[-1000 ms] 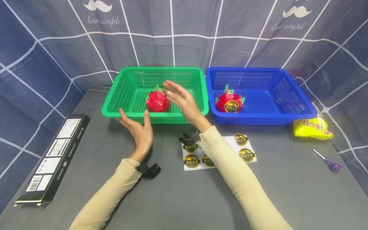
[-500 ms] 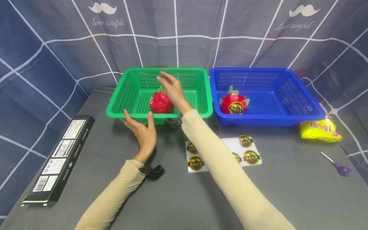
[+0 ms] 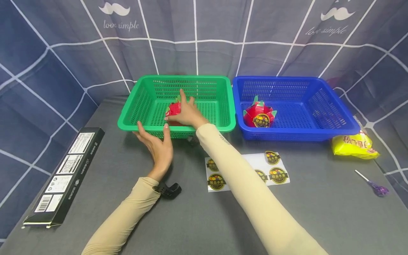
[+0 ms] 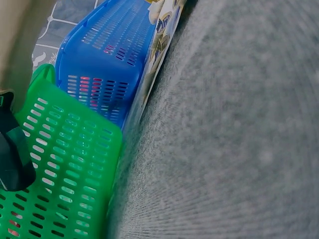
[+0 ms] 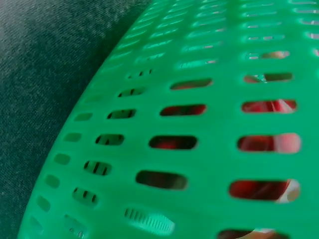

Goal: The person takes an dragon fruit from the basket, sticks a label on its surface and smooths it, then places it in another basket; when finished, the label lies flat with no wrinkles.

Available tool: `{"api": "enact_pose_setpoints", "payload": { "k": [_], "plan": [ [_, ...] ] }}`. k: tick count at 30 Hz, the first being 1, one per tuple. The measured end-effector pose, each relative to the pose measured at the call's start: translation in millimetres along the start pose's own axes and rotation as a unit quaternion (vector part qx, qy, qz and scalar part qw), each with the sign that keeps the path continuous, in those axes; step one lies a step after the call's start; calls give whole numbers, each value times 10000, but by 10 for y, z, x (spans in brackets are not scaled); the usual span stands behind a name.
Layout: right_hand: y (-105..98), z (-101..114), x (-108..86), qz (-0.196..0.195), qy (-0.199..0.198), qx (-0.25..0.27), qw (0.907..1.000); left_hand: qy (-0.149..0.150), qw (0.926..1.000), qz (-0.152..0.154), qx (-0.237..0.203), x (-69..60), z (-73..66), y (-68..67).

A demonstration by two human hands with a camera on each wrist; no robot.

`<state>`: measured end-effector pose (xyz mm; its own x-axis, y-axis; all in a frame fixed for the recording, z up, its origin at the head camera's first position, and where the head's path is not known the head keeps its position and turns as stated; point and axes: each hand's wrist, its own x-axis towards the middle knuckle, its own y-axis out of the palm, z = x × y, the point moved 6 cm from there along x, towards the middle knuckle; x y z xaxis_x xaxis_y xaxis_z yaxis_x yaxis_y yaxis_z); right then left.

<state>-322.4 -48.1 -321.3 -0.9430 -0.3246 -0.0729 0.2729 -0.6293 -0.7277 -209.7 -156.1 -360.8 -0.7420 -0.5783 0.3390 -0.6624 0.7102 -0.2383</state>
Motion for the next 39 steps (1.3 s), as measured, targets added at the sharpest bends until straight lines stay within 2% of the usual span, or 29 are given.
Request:
{"api": "enact_pose_setpoints", "payload": {
  "k": [5,12,19,27,34,39],
  "plan": [
    [55,10,-26,485,-15,-267,9985,35,10000,-31,-9,6,-8,-8],
    [59,-17,-48,558,108,-346,9978,27,10000,41,38,5,-3,-6],
    [50,-25,-55,421,166,-448,9980,134,9999,-7,20,10,-4,-6],
    [31,-14,-53,336,165,-667,9971,100,9999,11,122,10,-3,-5],
    [22,-6,-61,104,54,-861,9962,54,9998,55,168,2,11,-2],
    [-18,46,-54,-227,-146,-681,9973,112,9997,-7,208,12,3,-12]
  ]
}}
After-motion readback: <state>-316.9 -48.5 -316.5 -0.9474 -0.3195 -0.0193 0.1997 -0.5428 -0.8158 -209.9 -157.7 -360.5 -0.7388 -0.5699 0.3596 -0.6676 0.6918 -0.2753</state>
